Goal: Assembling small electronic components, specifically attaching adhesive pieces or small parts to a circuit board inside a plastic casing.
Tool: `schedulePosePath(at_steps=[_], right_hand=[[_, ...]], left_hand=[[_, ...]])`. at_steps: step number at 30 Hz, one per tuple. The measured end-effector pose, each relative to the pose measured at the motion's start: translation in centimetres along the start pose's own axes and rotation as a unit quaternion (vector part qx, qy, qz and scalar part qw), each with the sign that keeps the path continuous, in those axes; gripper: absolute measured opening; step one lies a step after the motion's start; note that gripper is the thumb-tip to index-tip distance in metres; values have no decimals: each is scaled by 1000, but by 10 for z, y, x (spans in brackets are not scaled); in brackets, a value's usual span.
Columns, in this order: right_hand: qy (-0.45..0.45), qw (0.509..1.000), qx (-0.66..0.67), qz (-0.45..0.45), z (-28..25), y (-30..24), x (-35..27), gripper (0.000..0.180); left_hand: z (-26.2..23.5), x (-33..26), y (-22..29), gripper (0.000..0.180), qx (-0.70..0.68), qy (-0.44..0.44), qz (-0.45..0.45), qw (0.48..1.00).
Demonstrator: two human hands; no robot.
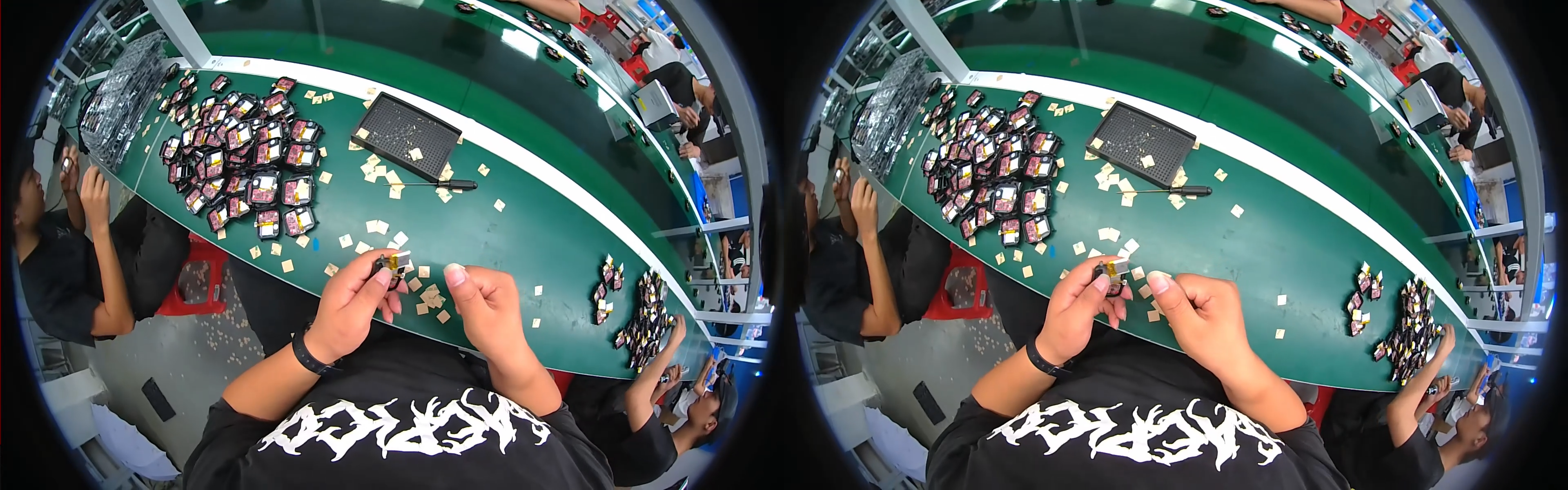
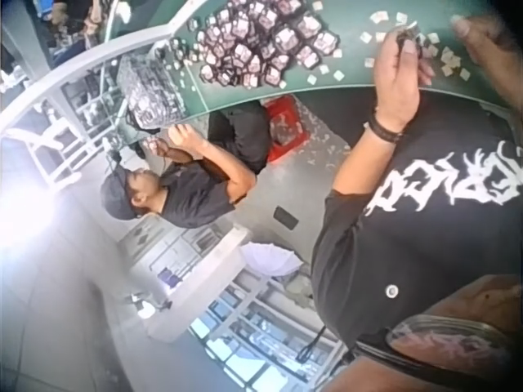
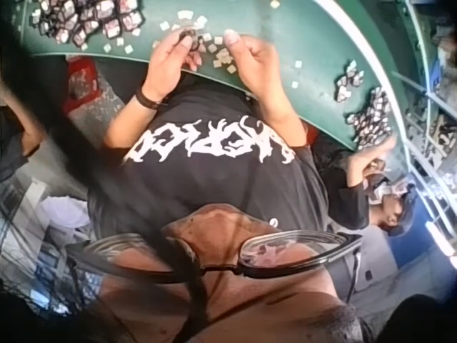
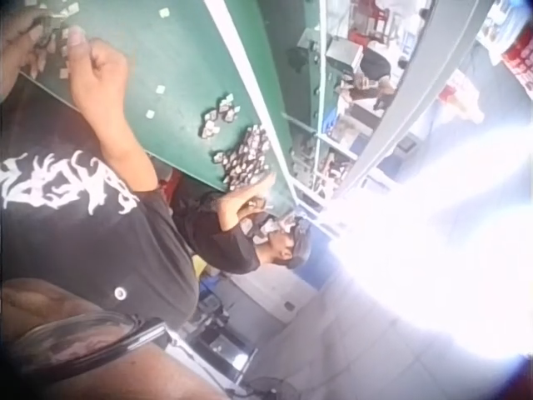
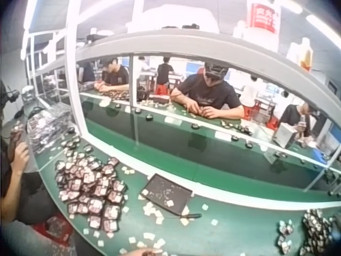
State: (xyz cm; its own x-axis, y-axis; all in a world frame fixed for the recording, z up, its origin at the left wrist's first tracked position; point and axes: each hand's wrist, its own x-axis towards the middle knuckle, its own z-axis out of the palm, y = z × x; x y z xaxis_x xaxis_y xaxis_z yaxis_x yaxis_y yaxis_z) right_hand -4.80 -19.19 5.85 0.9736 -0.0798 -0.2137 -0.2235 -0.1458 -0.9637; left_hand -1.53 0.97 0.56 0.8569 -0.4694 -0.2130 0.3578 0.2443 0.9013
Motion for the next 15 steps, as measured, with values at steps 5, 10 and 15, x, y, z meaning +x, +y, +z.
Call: schedulePosePath(at_steps=[5, 10, 15], right_hand=[[-18, 1000, -9, 10, 2, 3, -1, 51], [-1, 996, 18, -88, 13, 2, 1, 29], [-11, 999, -17, -25, 24, 4, 1, 18]], left_hand=[[-1, 0, -2, 29, 65, -15, 1, 998], [1, 4, -12, 26, 168, -13, 92, 981], [-1, 4, -9, 26, 165, -11, 88, 982]])
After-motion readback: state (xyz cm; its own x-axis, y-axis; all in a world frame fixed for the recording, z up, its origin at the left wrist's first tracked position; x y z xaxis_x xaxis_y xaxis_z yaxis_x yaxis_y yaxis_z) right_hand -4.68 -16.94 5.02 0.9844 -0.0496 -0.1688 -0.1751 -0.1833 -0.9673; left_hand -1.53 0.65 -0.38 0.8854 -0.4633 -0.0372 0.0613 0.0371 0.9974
